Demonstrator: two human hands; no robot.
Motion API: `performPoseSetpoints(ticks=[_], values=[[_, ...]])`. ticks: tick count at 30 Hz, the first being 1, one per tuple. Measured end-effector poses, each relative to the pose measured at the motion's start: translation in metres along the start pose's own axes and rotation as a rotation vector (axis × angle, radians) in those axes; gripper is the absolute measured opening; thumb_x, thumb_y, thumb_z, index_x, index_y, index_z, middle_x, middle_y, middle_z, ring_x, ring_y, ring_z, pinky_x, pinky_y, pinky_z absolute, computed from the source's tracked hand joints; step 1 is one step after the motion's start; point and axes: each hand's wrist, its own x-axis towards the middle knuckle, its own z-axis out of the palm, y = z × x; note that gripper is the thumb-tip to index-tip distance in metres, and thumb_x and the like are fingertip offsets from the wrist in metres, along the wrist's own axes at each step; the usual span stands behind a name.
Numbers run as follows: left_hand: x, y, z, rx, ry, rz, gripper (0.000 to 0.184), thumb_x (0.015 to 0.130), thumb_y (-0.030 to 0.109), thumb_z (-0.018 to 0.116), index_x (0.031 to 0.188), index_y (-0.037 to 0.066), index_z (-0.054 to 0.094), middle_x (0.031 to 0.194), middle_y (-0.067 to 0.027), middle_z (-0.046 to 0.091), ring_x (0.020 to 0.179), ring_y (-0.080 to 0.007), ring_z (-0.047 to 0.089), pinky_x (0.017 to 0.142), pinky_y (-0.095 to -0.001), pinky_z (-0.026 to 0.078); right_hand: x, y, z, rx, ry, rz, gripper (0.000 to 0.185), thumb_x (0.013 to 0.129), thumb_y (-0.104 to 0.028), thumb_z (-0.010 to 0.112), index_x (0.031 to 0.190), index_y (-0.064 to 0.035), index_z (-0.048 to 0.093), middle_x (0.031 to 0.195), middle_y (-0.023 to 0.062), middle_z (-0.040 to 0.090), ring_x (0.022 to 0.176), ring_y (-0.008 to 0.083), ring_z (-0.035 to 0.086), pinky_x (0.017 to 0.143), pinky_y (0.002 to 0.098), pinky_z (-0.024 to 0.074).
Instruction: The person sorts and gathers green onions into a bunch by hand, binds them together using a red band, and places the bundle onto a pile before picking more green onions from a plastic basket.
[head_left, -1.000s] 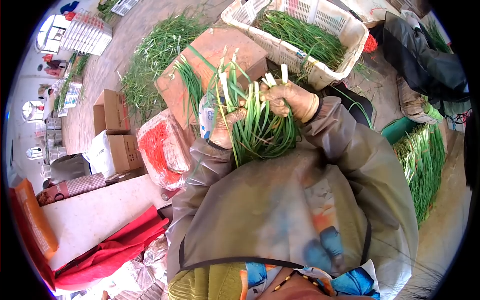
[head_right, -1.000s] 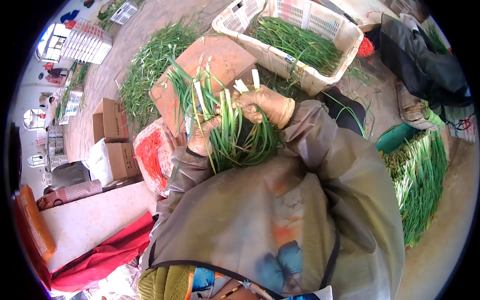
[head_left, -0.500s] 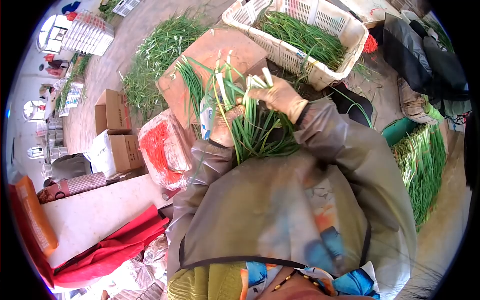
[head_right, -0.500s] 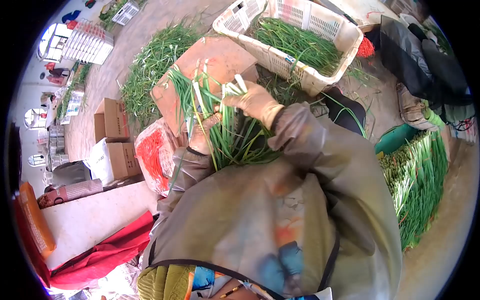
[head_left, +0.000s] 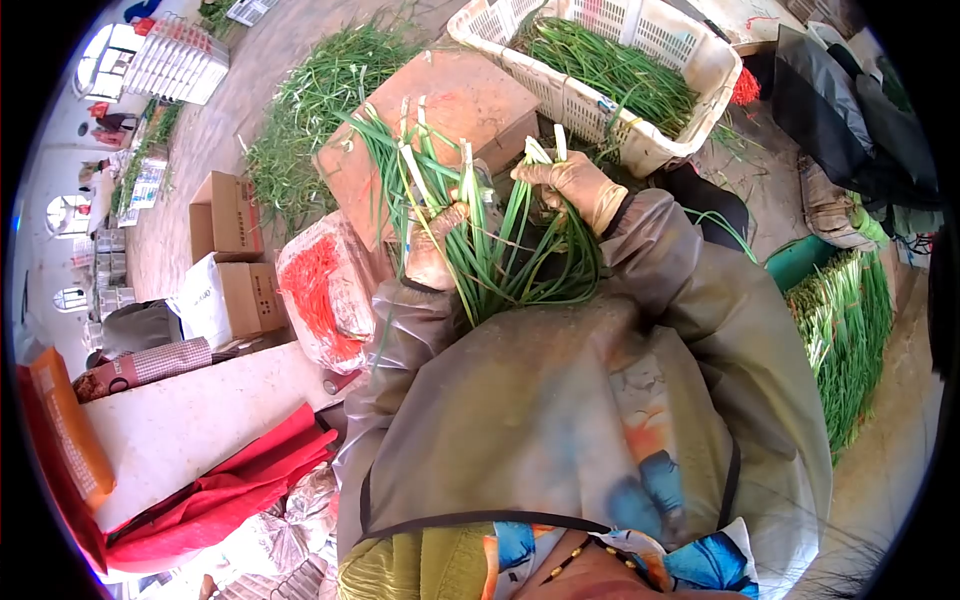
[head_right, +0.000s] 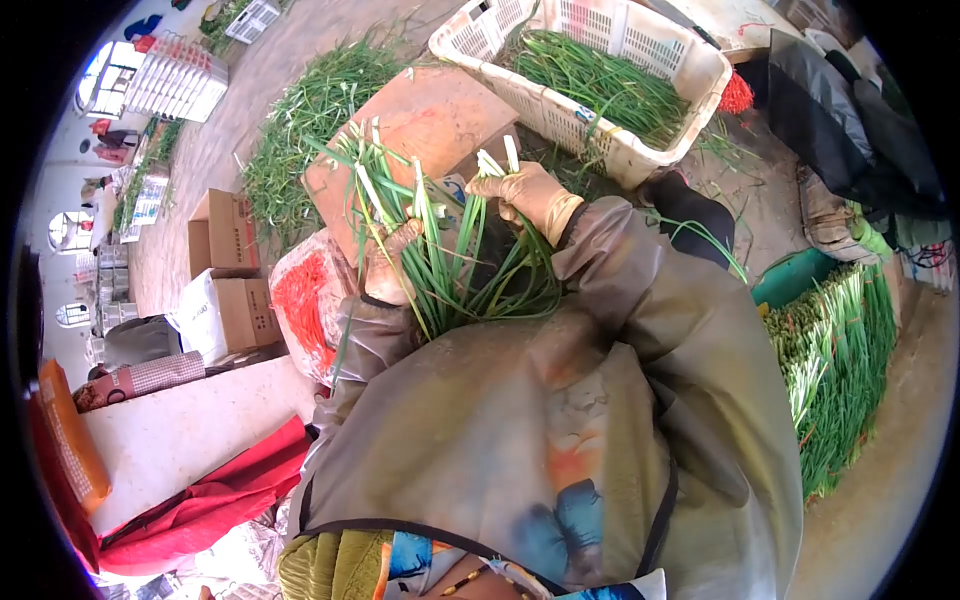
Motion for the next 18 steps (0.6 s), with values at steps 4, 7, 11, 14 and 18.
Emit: performPoseSetpoints(ticks=[4, 7, 11, 14, 18], values=[[0.01, -0.008, -0.012, -0.051, -0.11, -0.05, 0.024, 0.075, -0.005, 0.056, 0.098, 0.001, 0.053, 0.086, -0.0101, 0.061, 0.073, -0.0207, 0.061, 0.064, -0.0301, 0.052, 0.002, 0.004, 0.008, 0.014, -0.043, -0.218, 0.019, 0.077, -0.02, 0.067, 0.088, -0.005, 0.062, 0.068, -0.0007, 0.056, 0.045, 0.0065, 0.04, 0.039, 0.0213, 0.0292], [0.01, -0.005, -0.004, -0.056, -0.084, -0.01, 0.02, 0.076, -0.005, 0.055, 0.095, 0.0, 0.055, 0.082, -0.0091, 0.061, 0.068, -0.0188, 0.059, 0.059, -0.0278, 0.05, -0.008, -0.008, 0.014, 0.186, 0.036, -0.233, 0.017, 0.077, -0.02, 0.068, 0.081, -0.005, 0.063, 0.061, 0.0012, 0.056, 0.042, 0.0062, 0.041, 0.037, 0.0209, 0.0315], [0.01, -0.006, -0.004, 0.061, -0.064, 0.004, 0.018, 0.076, -0.003, 0.058, 0.093, 0.0, 0.058, 0.082, -0.0068, 0.061, 0.069, -0.016, 0.058, 0.059, -0.0264, 0.048, -0.006, -0.01, 0.021, 0.032, 0.008, -0.255, 0.02, 0.077, -0.016, 0.069, 0.092, -0.0042, 0.063, 0.074, 0.0016, 0.061, 0.062, 0.0104, 0.053, 0.056, 0.024, 0.0419], [0.019, -0.024, -0.014, 0.178, -0.107, 0.109, 0.03, 0.072, -0.004, 0.061, 0.101, 0.002, 0.056, 0.084, -0.005, 0.06, 0.074, -0.017, 0.058, 0.064, -0.0262, 0.047, 0.012, 0.0, 0.031, -0.184, -0.073, -0.368, 0.028, 0.075, -0.016, 0.07, 0.096, -0.0005, 0.062, 0.083, 0.0048, 0.063, 0.076, 0.0137, 0.056, 0.07, 0.0283, 0.0447], [0.019, -0.026, -0.018, 0.042, -0.075, 0.069, 0.031, 0.071, -0.007, 0.061, 0.1, 0.001, 0.054, 0.082, -0.0061, 0.059, 0.069, -0.0174, 0.059, 0.062, -0.0266, 0.05, 0.014, 0.005, 0.02, -0.178, -0.103, -0.371, 0.031, 0.074, -0.015, 0.07, 0.099, 0.0002, 0.061, 0.083, 0.0062, 0.063, 0.075, 0.0128, 0.056, 0.072, 0.0278, 0.0452]])
